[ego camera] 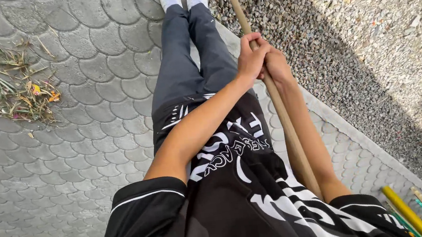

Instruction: Sweeping trash and debris on an outdoor paved floor using a broom.

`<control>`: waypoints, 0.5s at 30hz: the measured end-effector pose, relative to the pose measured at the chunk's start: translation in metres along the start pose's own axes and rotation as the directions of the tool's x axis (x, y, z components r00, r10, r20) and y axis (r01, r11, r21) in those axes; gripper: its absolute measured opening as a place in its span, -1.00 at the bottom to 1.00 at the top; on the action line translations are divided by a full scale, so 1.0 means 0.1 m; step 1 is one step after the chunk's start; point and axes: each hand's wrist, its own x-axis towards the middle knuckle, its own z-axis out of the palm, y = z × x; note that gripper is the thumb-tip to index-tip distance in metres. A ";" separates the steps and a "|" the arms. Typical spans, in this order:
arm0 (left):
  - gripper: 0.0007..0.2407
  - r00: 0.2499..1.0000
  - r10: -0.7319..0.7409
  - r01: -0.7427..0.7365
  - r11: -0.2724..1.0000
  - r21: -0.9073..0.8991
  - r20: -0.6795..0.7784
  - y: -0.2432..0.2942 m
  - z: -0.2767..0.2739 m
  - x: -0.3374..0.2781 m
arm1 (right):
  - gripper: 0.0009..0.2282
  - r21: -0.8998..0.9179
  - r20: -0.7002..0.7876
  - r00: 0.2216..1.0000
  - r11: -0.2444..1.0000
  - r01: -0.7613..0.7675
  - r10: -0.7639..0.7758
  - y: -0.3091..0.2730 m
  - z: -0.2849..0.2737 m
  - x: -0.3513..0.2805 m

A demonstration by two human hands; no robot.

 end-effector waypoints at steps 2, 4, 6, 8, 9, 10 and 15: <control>-0.49 1.000 -0.008 0.008 1.000 0.006 0.020 -0.04 0.02 -0.23 | -0.72 -0.051 0.007 1.000 0.998 0.027 -0.026 0.00 0.04 -0.02; -0.45 0.999 -0.010 0.009 1.000 0.018 0.032 -0.16 0.15 -0.23 | -0.69 -0.096 0.026 0.998 0.994 0.059 -0.056 -0.01 0.12 0.01; -0.52 0.989 0.030 -0.011 0.992 -0.129 0.142 -0.45 0.47 -0.04 | -0.62 -0.175 0.041 0.994 0.978 0.111 -0.106 0.01 0.14 0.02; -0.51 0.980 0.020 0.008 0.991 -0.136 0.199 -0.56 0.65 -0.03 | -0.63 -0.183 -0.004 0.996 0.979 0.089 -0.091 -0.06 0.03 -0.12; -0.50 0.966 0.014 0.023 0.990 -0.140 0.259 -0.59 0.75 -0.01 | -0.63 -0.187 -0.049 0.995 0.980 0.071 -0.082 -0.11 -0.03 -0.17; -0.50 0.967 0.018 0.019 0.990 -0.143 0.252 -0.67 0.81 0.15 | -0.63 -0.190 -0.041 0.996 0.979 0.073 -0.082 -0.14 0.01 -0.14; -0.60 0.997 -0.004 0.021 0.977 -0.212 0.080 -0.82 0.53 1.09 | -0.61 -0.233 0.018 0.997 0.969 0.079 -0.077 -0.15 0.20 0.04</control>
